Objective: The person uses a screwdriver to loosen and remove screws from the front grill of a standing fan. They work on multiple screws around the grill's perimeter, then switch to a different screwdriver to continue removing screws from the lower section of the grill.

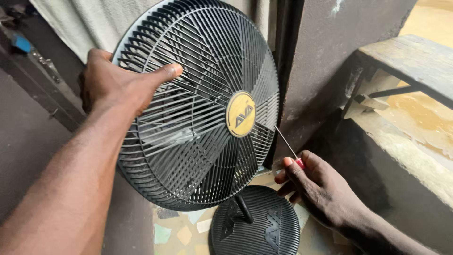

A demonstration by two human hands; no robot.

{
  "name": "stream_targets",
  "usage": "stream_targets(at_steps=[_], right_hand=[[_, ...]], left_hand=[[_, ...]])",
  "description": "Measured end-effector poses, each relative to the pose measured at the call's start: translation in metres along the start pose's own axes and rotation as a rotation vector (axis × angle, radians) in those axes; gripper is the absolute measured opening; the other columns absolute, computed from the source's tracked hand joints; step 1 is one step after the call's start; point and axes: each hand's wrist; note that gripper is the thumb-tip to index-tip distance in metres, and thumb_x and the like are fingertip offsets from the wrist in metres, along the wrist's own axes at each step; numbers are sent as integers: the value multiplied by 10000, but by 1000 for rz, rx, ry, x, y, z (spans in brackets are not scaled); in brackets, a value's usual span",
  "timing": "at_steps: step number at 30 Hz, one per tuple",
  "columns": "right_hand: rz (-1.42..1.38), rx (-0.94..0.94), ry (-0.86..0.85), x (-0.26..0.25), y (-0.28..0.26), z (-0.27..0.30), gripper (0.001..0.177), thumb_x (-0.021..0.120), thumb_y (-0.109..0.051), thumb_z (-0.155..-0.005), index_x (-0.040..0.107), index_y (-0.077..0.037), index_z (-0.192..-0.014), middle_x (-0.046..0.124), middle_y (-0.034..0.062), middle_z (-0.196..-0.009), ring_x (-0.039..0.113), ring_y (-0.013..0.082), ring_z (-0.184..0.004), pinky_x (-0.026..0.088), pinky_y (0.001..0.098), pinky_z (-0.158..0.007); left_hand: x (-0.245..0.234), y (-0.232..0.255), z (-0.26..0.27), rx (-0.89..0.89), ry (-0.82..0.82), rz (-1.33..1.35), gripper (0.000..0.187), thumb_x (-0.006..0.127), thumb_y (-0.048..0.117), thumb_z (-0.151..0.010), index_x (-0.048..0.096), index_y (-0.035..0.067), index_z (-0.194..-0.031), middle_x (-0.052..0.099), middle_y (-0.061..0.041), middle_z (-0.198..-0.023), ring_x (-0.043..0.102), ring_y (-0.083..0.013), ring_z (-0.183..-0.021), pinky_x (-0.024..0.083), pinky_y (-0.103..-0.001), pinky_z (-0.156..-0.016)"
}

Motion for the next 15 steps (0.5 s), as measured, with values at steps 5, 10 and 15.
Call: stream_targets(at_steps=[5,10,15], right_hand=[[-10,6,38,16,1,0,414,525,-432,-1004,617,-28,-999,740,95,-813,730,192,-716,579,339,-652],[16,41,-39,17,-3,-5,425,539,-454,-990,594,-37,-926,652,76,-705,681,178,-660,579,332,-637],[60,-26,-132,14,-6,-23,465,542,-467,-998,596,-16,-897,664,72,-698,657,166,-652,565,320,-640]], left_hand=[[3,-3,-30,43,9,31,1137,1027,594,-564,462,-59,-1303,621,-226,-1237,631,-301,-1135,538,-418,-974],[6,8,-42,-8,-19,28,1040,1005,582,-582,529,-71,-1235,683,-205,-1176,696,-273,-1070,591,-409,-930],[9,13,-42,-41,-45,-2,1089,998,582,-559,519,-54,-1303,669,-240,-1208,688,-312,-1094,576,-428,-942]])
Point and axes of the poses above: each hand's wrist, its own z-axis away from the middle knuckle, its own x-axis out of the palm, y = z × x
